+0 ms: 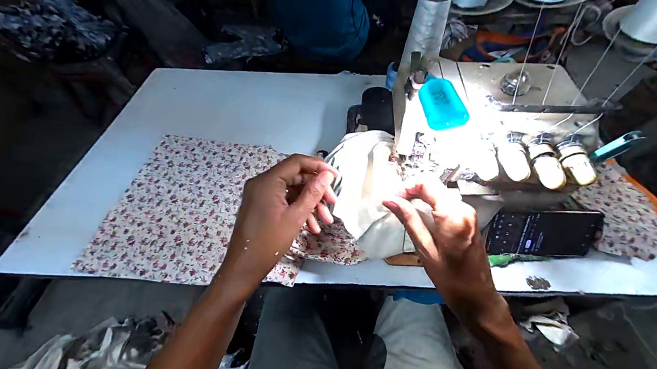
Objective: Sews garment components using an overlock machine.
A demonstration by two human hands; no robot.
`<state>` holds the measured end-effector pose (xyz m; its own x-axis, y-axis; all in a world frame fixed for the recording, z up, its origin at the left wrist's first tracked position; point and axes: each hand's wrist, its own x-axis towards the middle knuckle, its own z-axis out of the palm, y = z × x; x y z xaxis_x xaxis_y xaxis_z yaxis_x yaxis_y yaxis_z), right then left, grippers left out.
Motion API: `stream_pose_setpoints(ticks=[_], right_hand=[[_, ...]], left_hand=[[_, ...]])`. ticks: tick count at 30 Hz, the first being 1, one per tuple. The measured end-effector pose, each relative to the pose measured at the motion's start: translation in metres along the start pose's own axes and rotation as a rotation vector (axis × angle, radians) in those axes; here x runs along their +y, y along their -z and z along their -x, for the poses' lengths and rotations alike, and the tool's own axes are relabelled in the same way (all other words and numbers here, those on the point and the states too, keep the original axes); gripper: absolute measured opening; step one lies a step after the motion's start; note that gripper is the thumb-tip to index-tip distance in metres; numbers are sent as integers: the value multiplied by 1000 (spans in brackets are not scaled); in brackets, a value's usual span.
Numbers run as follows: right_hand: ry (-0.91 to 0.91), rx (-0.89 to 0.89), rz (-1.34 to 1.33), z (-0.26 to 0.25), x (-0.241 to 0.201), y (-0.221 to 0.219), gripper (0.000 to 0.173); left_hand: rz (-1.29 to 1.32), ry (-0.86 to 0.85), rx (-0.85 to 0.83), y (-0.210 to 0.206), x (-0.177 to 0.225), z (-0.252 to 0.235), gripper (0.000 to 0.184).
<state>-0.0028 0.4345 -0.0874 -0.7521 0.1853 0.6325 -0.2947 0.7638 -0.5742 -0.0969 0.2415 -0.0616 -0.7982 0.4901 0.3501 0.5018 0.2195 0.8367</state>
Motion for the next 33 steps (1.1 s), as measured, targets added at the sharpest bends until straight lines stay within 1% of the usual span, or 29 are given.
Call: stream_pose_setpoints(ticks=[2, 3, 5, 6, 9, 10, 12, 15, 16, 18, 20, 25, 29, 31, 33], right_hand=[[-130, -32, -230, 11, -4, 8, 16], [-172, -41, -313, 16, -6, 10, 17], [-205, -21, -398, 25, -10, 13, 19], [-218, -2, -421, 28, -11, 13, 19], [-316, 17, -445, 35, -14, 12, 20], [-360, 13, -452, 35, -14, 12, 20], [-422, 33, -472, 34, -10, 11, 22], [-478, 68, -472, 33, -3, 8, 30], [-482, 75, -462, 32, -2, 7, 30], [-473, 89, -433, 32, 2, 3, 23], [-451, 106, -395, 33, 5, 1, 19], [-473, 118, -437, 30, 2, 4, 16], [-492, 106, -570, 29, -1, 7, 7], [-502, 90, -603, 28, -1, 8, 11], [-523, 65, -620, 26, 1, 9, 23]], left_hand=[[49, 61, -105, -12, 2, -4, 17], [72, 108, -164, -18, 4, -7, 19], [115, 188, -255, -30, 8, -15, 21], [131, 196, -272, -35, 8, -18, 23], [174, 186, -252, -40, 6, -22, 31], [184, 184, -242, -39, 7, -23, 30], [255, 215, -223, -39, 10, -25, 24], [443, 321, -177, -40, 18, -27, 16], [504, 343, -165, -40, 19, -26, 14], [600, 351, -155, -40, 19, -25, 14], [646, 344, -150, -42, 19, -24, 16], [658, 352, -126, -46, 18, -25, 15], [647, 351, -121, -46, 17, -24, 15], [680, 341, -135, -45, 16, -24, 16], [713, 340, -134, -45, 16, -24, 17]])
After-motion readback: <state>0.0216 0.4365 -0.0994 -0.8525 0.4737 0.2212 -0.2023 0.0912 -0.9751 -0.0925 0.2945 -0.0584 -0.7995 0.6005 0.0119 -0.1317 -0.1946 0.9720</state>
